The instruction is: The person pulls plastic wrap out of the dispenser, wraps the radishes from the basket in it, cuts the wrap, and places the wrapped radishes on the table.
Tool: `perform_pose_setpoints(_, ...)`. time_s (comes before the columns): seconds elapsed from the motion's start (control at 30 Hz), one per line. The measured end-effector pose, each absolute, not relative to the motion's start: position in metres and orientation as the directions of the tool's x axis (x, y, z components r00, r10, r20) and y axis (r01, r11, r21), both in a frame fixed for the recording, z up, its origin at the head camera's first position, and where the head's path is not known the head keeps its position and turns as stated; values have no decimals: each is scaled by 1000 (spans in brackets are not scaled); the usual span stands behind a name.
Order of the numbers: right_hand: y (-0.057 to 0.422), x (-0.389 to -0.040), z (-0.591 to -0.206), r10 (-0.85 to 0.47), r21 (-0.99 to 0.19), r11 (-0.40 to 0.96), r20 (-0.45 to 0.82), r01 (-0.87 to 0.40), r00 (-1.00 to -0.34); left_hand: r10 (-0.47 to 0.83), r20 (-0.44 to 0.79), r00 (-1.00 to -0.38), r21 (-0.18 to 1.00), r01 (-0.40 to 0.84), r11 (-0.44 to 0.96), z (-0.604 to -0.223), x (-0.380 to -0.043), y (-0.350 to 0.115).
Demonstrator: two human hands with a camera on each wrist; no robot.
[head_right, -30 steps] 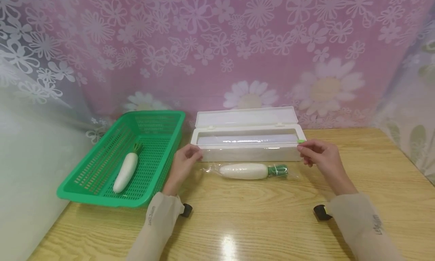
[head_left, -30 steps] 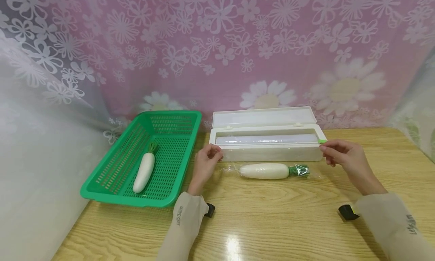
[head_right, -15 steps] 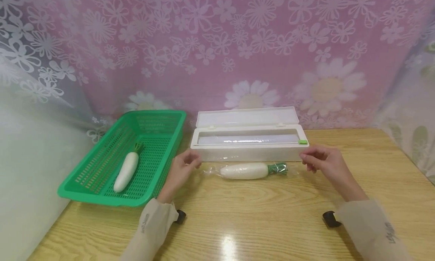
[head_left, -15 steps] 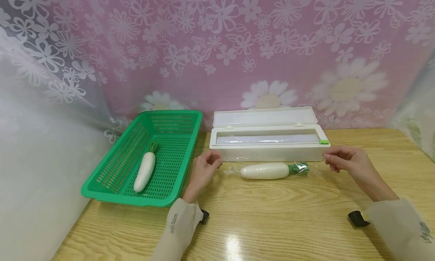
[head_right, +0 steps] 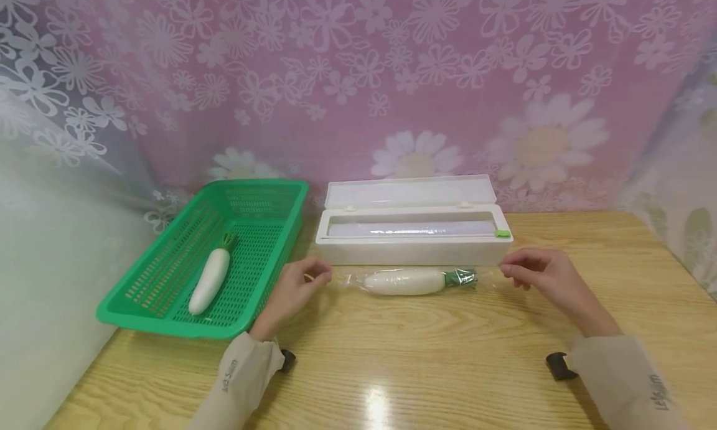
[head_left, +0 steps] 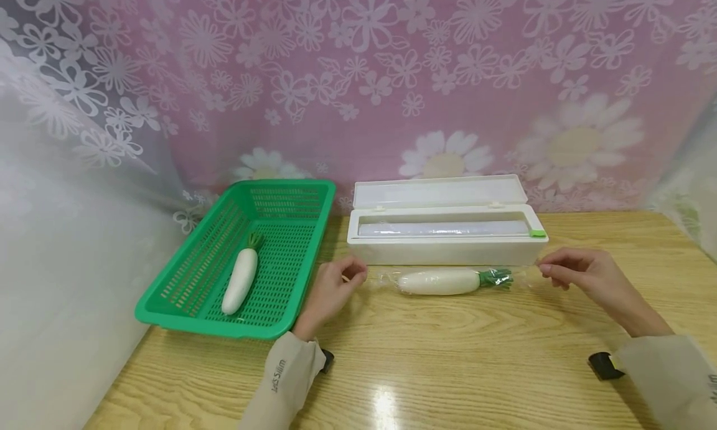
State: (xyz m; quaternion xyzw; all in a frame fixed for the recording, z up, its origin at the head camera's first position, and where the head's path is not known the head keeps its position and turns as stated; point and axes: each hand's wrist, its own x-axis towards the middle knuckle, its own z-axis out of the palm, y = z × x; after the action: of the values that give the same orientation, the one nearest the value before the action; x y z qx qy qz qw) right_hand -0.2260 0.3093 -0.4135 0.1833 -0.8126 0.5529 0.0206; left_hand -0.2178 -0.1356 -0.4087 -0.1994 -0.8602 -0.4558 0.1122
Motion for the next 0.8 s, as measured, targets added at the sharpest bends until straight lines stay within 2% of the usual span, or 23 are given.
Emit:
perform_pose_setpoints(0.23, 314, -226, -412, -311, -864, 391, 201, -318, -929, 372, 444, -815, 600, 579, 552, -410, -217, -141)
perform_pose_setpoints(0.33, 317, -227, -414, -351, -838, 407, 224, -364, -909, 414, 453, -789, 549, 613, 567, -410, -217, -142)
perform_pose_setpoints(0.5, 320, -233, -419, -467, -764, 411, 292, -497, -835, 451, 406, -795, 491, 606, 626, -408, -212, -142)
perform_pose_setpoints(0.7, 321, -242, -423, -593, -625, 451, 323, -637, -737, 512, 347, -786, 244, 603, 760, -405, -205, -135)
perform_pose_setpoints(0.8, 318, -245, -425, -620, -591, 474, 302, -652, -724, 542, 336, -770, 124, 607, 785, -406, -205, -129)
